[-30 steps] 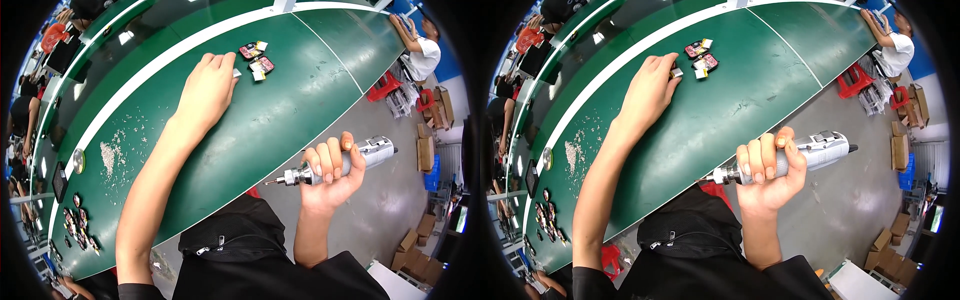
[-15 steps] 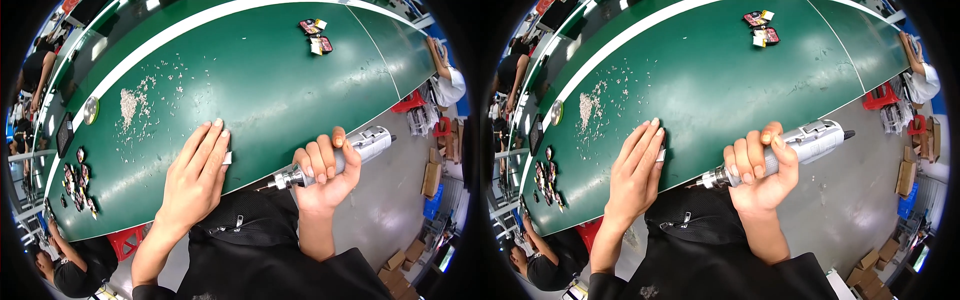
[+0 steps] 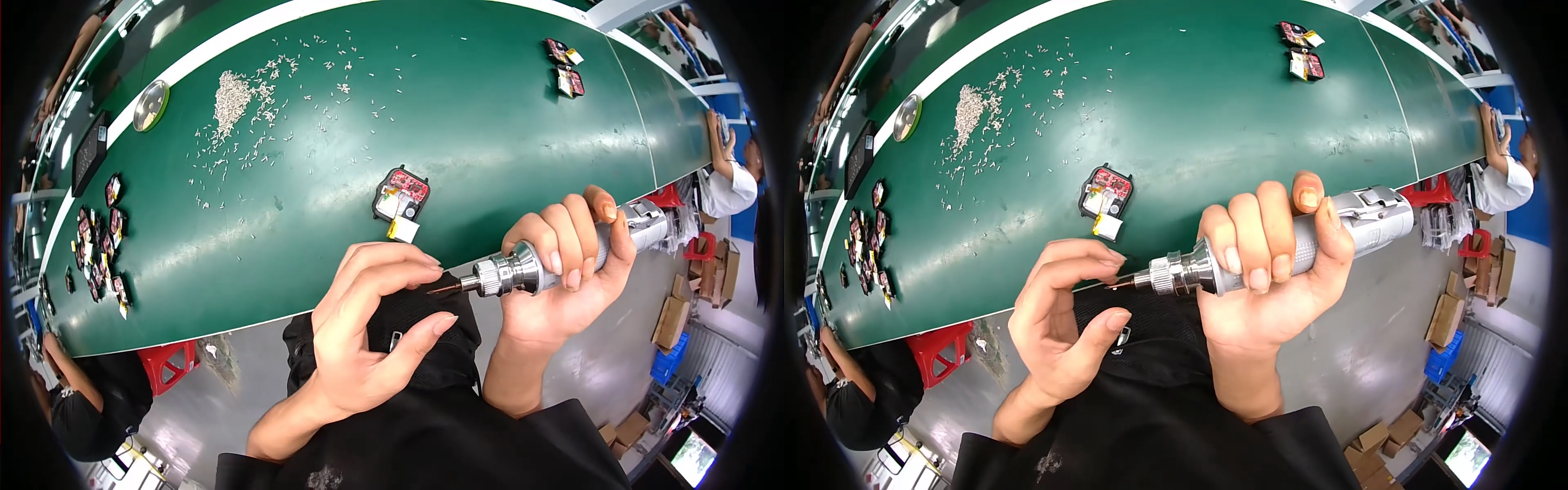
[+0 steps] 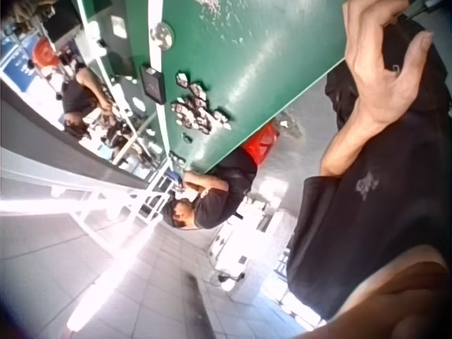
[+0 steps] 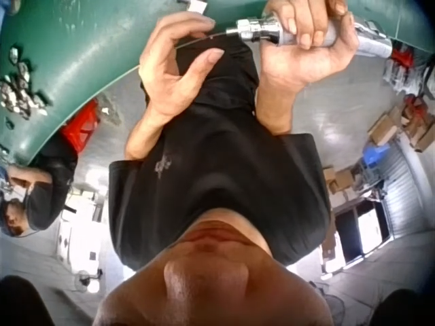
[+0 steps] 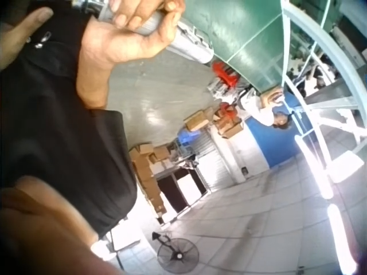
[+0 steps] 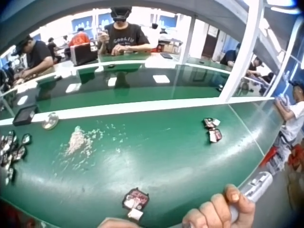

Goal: Using an electric screwdriver to assemble components on small electronic boards at a factory line.

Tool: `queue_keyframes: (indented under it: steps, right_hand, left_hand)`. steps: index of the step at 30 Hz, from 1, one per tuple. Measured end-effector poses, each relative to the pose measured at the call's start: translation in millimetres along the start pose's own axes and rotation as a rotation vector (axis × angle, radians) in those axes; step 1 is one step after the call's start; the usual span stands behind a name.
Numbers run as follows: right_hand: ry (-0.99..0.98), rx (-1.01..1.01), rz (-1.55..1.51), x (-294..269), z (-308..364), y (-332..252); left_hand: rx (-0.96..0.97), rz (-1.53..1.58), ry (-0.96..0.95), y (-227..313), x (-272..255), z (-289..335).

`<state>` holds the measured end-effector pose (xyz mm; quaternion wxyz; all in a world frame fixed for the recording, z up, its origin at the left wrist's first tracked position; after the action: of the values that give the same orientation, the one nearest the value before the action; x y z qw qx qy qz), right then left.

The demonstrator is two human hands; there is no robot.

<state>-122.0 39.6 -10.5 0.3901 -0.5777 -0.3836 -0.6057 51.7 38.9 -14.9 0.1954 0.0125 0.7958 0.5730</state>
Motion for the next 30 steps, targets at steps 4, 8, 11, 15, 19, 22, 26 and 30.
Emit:
queue_keyframes:
  steps: [4, 8, 11, 15, 19, 22, 26, 30]
  right_hand:
    - [-0.029, 0.003, -0.008, 1.8, 0.9, 4.2]
    - [-0.048, 0.005, -0.004, 1.5, 0.6, 5.4]
    - [-0.045, 0.002, 0.002, 0.5, 0.4, 2.5]
    - [-0.039, -0.017, 0.001, 0.5, 0.3, -0.7]
    - [-0.045, -0.023, 0.012, 1.2, -1.3, -1.0]
    - [-0.049, -0.016, 0.011, 1.7, -0.7, -0.5]
    - [-0.052, -0.017, 0.015, 1.1, 1.4, 0.6]
    - [-0.047, -0.010, 0.018, -1.0, 1.2, -0.5]
  left_hand:
    - [-0.222, 0.277, -0.043, -9.6, 5.8, 8.4]
    - [-0.328, 0.481, -0.073, -16.9, 7.3, 7.4]
    - [-0.332, 0.481, -0.112, -18.5, 10.5, 7.5]
    - [-0.306, 0.487, -0.145, -21.7, 12.5, 8.4]
    - [-0.411, 0.528, -0.080, -19.9, 13.2, 8.9]
    - [-0.415, 0.559, -0.089, -20.6, 14.4, 9.6]
    - [-0.368, 0.567, -0.093, -19.4, 17.3, 8.8]
    - [-0.415, 0.505, -0.060, -20.3, 14.8, 7.9]
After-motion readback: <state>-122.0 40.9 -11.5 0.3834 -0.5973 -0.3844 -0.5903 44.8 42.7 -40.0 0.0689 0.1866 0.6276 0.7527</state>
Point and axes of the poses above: each hand's wrist, its own z-axis away from the middle knuckle, its own x-axis out of the palm, y = z × x, the point moved 6 cm from there along -z, towards the middle knuckle, and after that the axes turned 15 degrees about -z, right-handed, at the moved point
